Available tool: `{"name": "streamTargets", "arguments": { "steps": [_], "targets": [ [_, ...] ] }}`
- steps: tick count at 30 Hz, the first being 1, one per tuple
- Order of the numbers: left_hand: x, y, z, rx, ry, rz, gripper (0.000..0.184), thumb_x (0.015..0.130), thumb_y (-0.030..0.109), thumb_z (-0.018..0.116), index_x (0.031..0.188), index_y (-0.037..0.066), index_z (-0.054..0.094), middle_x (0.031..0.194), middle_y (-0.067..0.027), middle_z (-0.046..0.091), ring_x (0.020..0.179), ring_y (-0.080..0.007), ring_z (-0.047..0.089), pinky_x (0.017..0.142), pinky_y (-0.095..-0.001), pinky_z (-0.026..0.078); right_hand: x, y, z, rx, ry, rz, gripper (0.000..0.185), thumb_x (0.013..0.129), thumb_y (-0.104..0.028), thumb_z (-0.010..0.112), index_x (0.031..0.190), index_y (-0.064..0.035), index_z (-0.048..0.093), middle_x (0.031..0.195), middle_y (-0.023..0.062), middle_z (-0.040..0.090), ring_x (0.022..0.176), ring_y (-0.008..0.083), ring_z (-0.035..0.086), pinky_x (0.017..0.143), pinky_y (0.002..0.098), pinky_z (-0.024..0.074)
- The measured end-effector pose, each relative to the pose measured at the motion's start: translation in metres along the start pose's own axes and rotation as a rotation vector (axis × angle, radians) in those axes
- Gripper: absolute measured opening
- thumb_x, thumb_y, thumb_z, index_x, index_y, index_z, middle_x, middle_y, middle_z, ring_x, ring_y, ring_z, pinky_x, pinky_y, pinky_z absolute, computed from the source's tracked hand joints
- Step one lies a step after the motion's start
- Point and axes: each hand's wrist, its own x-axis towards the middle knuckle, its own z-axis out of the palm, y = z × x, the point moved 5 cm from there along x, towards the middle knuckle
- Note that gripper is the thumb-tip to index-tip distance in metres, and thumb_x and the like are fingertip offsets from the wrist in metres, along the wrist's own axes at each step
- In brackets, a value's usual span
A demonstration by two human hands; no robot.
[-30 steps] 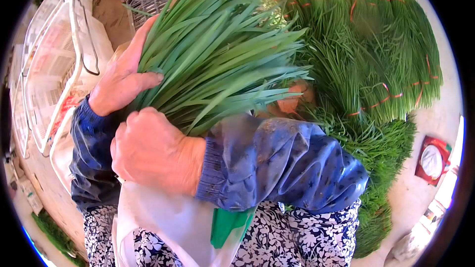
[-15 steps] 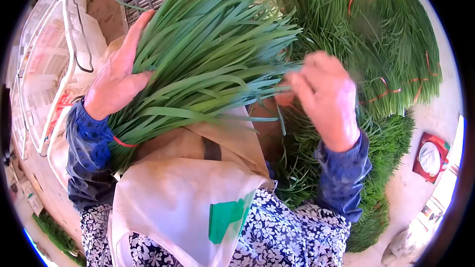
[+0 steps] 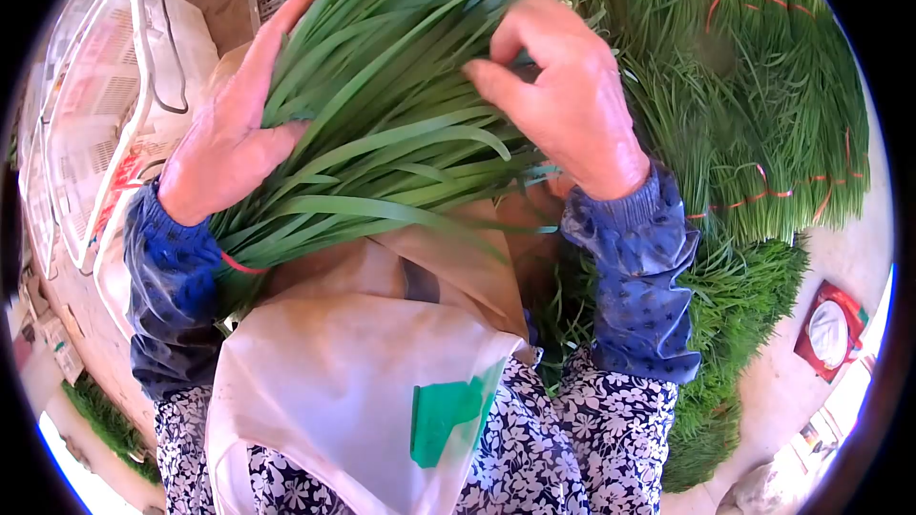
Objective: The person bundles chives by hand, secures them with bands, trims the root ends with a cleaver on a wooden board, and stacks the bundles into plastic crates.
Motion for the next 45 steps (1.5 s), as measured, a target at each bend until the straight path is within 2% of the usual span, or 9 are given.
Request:
{"name": "streamTargets", "arguments": {
  "steps": [13, 16, 19, 23, 25, 28, 33, 38, 45],
  "targets": [
    [0.003, -0.003, 0.002, -0.051, 0.005, 0.002, 0.085, 0.077, 0.006, 0.063, 0.152, 0.006, 0.024, 0.125, -0.0285, 0.060, 0.120, -0.0445, 0.055, 0.102, -0.0431, 0.042, -0.008, -0.002, 0.023, -0.016, -0.018, -0.151, 0.011, 0.081, -0.008, 0.069, 0.090, -0.0019, 0.065, 0.075, 0.0107, 0.061, 0.072, 0.0278, 0.061, 0.067, 0.0379, 0.0473],
    [0.003, 0.001, 0.003, -0.089, 0.016, -0.011, 0.087, 0.075, 0.006, 0.067, 0.151, 0.004, 0.026, 0.126, -0.0286, 0.059, 0.121, -0.0422, 0.056, 0.101, -0.0428, 0.043, -0.019, 0.043, -0.011, 0.181, 0.337, 0.261, 0.011, 0.091, -0.012, 0.064, 0.092, -0.0010, 0.065, 0.074, 0.0075, 0.063, 0.069, 0.0094, 0.057, 0.064, 0.0276, 0.0478],
    [0.005, 0.020, 0.003, 0.198, 0.057, 0.039, 0.089, 0.074, 0.006, 0.073, 0.151, 0.000, 0.028, 0.133, -0.0290, 0.054, 0.123, -0.0412, 0.056, 0.102, -0.0369, 0.044, -0.035, 0.086, -0.048, -0.488, 0.056, 0.454, 0.010, 0.088, -0.011, 0.067, 0.090, -0.0018, 0.064, 0.070, 0.0123, 0.063, 0.063, 0.0273, 0.062, 0.060, 0.0369, 0.0488],
    [0.008, 0.014, -0.002, 0.005, 0.030, -0.020, 0.090, 0.074, -0.004, 0.067, 0.153, 0.000, 0.025, 0.142, -0.0223, 0.049, 0.132, -0.0319, 0.050, 0.108, -0.0340, 0.039, -0.046, 0.026, -0.062, -0.376, 0.468, 0.119, 0.023, 0.080, -0.002, 0.066, 0.103, -0.0039, 0.063, 0.096, 0.0131, 0.065, 0.091, 0.0332, 0.063, 0.076, 0.0420, 0.0499],
    [0.011, 0.012, -0.003, -0.038, 0.037, 0.028, 0.090, 0.074, -0.007, 0.065, 0.153, 0.000, 0.024, 0.144, -0.0190, 0.048, 0.134, -0.0277, 0.047, 0.110, -0.0336, 0.036, -0.039, -0.027, -0.051, -0.079, 0.410, -0.174, 0.037, 0.077, -0.006, 0.072, 0.112, -0.0033, 0.062, 0.105, 0.0139, 0.065, 0.098, 0.0325, 0.063, 0.087, 0.0405, 0.0509],
    [0.010, 0.008, -0.010, -0.552, 0.025, -0.146, 0.092, 0.073, -0.011, 0.062, 0.155, 0.002, 0.022, 0.147, -0.0117, 0.044, 0.136, -0.0214, 0.043, 0.113, -0.0334, 0.033, -0.034, -0.064, 0.021, -0.016, -0.042, -0.297, 0.061, 0.085, -0.047, 0.067, 0.129, -0.0060, 0.057, 0.140, 0.0181, 0.048, 0.129, 0.0378, 0.045, 0.102, 0.0498, 0.0387],
    [0.001, -0.007, -0.032, -0.678, 0.101, -0.200, 0.094, 0.076, -0.005, 0.068, 0.155, 0.001, 0.019, 0.147, -0.0122, 0.043, 0.135, -0.0214, 0.043, 0.113, -0.0341, 0.033, -0.060, -0.049, 0.065, -0.064, -0.227, -0.185, 0.071, 0.079, -0.050, 0.067, 0.132, -0.0045, 0.054, 0.135, 0.0178, 0.050, 0.125, 0.0383, 0.046, 0.102, 0.0503, 0.0356],
    [-0.008, 0.009, -0.059, -0.316, -0.062, -0.247, 0.107, 0.074, 0.020, 0.084, 0.158, 0.015, 0.018, 0.154, -0.0187, 0.036, 0.133, -0.0332, 0.046, 0.106, -0.0415, 0.041, -0.054, -0.058, 0.023, -0.038, -0.236, -0.235, 0.070, 0.075, -0.048, 0.072, 0.127, -0.0028, 0.057, 0.129, 0.0182, 0.054, 0.124, 0.0388, 0.046, 0.103, 0.0507, 0.0341],
    [-0.080, 0.006, -0.099, 0.308, -0.062, -0.196, 0.119, 0.057, 0.038, 0.091, 0.150, -0.005, 0.030, 0.141, -0.0232, 0.050, 0.133, -0.0337, 0.048, 0.111, -0.0422, 0.035, -0.035, -0.109, 0.020, 0.174, -0.241, -0.457, 0.044, 0.070, -0.027, 0.078, 0.104, -0.0054, 0.059, 0.098, 0.0099, 0.057, 0.087, 0.0242, 0.062, 0.068, 0.0357, 0.0532]
  ]
}}
